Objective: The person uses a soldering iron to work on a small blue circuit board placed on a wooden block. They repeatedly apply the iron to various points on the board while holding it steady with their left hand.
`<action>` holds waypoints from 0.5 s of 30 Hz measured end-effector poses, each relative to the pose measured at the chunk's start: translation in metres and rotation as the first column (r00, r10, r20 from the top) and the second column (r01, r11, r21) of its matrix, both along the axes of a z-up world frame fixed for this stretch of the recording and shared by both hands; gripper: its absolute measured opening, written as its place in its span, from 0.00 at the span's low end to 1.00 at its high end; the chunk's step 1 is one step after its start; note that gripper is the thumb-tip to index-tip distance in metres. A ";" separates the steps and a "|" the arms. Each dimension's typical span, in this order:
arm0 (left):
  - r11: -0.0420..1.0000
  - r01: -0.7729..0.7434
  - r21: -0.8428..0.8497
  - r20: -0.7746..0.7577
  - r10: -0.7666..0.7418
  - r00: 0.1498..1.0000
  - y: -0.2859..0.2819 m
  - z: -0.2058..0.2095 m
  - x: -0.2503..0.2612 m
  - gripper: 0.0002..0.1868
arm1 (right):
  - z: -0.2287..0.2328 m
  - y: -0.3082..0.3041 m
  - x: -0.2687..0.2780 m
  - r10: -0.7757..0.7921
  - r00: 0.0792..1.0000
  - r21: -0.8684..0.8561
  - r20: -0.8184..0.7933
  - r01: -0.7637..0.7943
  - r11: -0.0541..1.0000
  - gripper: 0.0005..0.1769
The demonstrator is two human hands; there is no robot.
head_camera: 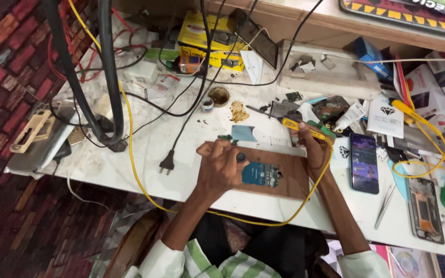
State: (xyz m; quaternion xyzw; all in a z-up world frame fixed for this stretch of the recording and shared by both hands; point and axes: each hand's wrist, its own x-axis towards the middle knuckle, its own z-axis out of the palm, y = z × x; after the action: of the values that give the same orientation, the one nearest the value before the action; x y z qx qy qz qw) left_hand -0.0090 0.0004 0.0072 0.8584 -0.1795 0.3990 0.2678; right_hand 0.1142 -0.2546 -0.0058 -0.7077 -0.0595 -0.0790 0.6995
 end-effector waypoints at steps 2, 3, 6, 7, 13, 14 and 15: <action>1.000 0.001 -0.007 0.002 -0.001 1.000 -0.001 -0.001 0.000 0.14 | 0.003 0.004 0.001 0.003 0.999 -0.037 -0.040 -0.004 0.999 0.16; 1.000 0.000 0.001 0.015 0.000 1.000 -0.001 -0.002 0.001 0.15 | 0.005 0.005 0.000 0.007 0.998 -0.051 -0.069 -0.011 0.999 0.17; 1.000 0.001 0.011 0.031 -0.002 1.000 -0.003 -0.007 0.001 0.16 | 0.012 0.009 -0.002 0.013 0.995 -0.135 -0.102 -0.027 0.990 0.19; 1.000 0.001 0.010 0.027 -0.002 1.000 -0.003 -0.009 0.001 0.16 | 0.014 0.011 -0.001 0.019 0.995 -0.168 -0.102 -0.036 0.985 0.20; 0.999 0.000 0.051 -0.023 0.001 1.000 -0.001 -0.020 0.001 0.17 | 0.015 0.011 -0.001 0.001 0.995 -0.201 -0.095 -0.020 0.979 0.17; 0.998 -0.006 0.060 -0.030 0.008 1.000 -0.002 -0.021 0.000 0.17 | 0.013 0.009 -0.002 0.023 0.996 -0.170 -0.088 -0.038 0.985 0.17; 0.998 -0.012 0.059 -0.026 0.014 1.000 -0.002 -0.022 0.000 0.18 | 0.011 0.008 -0.002 0.046 0.996 -0.138 -0.077 -0.057 0.989 0.16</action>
State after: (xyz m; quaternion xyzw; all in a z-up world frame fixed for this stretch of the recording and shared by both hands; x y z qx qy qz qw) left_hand -0.0089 -0.0011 -0.0151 0.8722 -0.1822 0.3840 0.2420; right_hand 0.1121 -0.2468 0.0052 -0.7556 -0.0572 -0.0305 0.6519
